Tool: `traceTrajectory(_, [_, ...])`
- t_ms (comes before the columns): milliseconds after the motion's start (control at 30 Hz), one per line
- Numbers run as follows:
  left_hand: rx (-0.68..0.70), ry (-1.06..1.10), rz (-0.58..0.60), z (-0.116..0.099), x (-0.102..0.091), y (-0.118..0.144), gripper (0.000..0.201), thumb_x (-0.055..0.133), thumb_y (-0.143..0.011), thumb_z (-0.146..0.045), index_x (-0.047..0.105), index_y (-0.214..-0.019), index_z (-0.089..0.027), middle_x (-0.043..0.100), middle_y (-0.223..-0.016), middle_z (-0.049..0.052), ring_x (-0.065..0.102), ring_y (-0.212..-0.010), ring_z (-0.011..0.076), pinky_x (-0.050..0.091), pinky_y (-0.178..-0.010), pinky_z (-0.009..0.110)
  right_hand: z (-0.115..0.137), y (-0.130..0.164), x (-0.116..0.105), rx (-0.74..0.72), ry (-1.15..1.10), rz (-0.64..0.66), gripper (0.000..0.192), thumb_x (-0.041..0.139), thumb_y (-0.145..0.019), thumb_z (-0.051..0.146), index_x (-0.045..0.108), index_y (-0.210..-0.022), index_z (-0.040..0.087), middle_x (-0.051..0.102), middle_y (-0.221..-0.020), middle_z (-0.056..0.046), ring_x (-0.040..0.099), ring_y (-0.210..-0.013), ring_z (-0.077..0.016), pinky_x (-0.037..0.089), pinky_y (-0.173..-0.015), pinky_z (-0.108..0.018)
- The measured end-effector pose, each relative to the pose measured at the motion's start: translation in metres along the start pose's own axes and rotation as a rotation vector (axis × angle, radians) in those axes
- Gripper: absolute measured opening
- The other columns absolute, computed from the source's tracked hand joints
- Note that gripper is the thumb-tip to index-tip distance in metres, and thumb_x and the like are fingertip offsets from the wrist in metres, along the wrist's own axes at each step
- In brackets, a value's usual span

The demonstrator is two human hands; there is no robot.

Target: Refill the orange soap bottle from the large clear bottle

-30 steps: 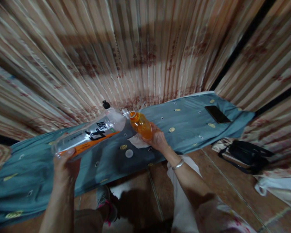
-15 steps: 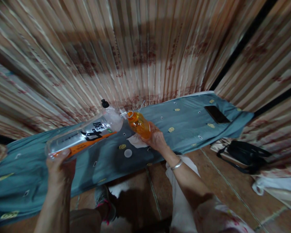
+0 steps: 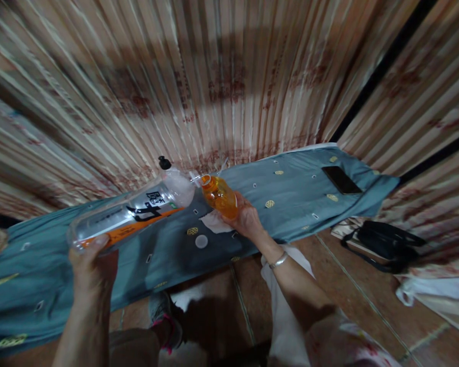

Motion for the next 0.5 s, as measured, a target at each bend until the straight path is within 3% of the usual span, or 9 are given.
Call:
traceTrajectory(200, [0.012,-0.027,-0.012,-0.0045,-0.0025,0.0005,0.05,0.088,-0.047,-0.028,0.07,-0.092,-0.022,0.071,-0.092,0.001,0.065,-0.087,0.0178,0.051,-0.084,0.029,-0.0045,0.0018,0.0036,0.047,-0.037,0.028,0.072,0.069,-0.087,0.051,0.047,-0.148,0.019,0.072,-0.119,-0.02,0.072,-0.103,-0.0353,0.06,-0.094,-0.058])
traceTrajectory(500, [0.029,-0.037,-0.03,-0.0074,-0.004,-0.004,0.055,0.088,-0.044,-0.025,0.065,-0.094,-0.022,0.065,-0.093,-0.001,0.062,-0.089,0.0186,0.049,-0.09,0.034,-0.0094,0.0049,0.0096,0.02,-0.014,0.005,0.078,0.073,-0.083,0.049,0.045,-0.149,0.018,0.07,-0.128,-0.021,0.069,-0.117,-0.0386,0.061,-0.094,-0.057])
Point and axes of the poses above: each hand's wrist, its own y-axis away from the middle knuckle, its own x-axis out of the palm, z = x × y, the point moved 10 cm from there along -y, towards the middle knuckle
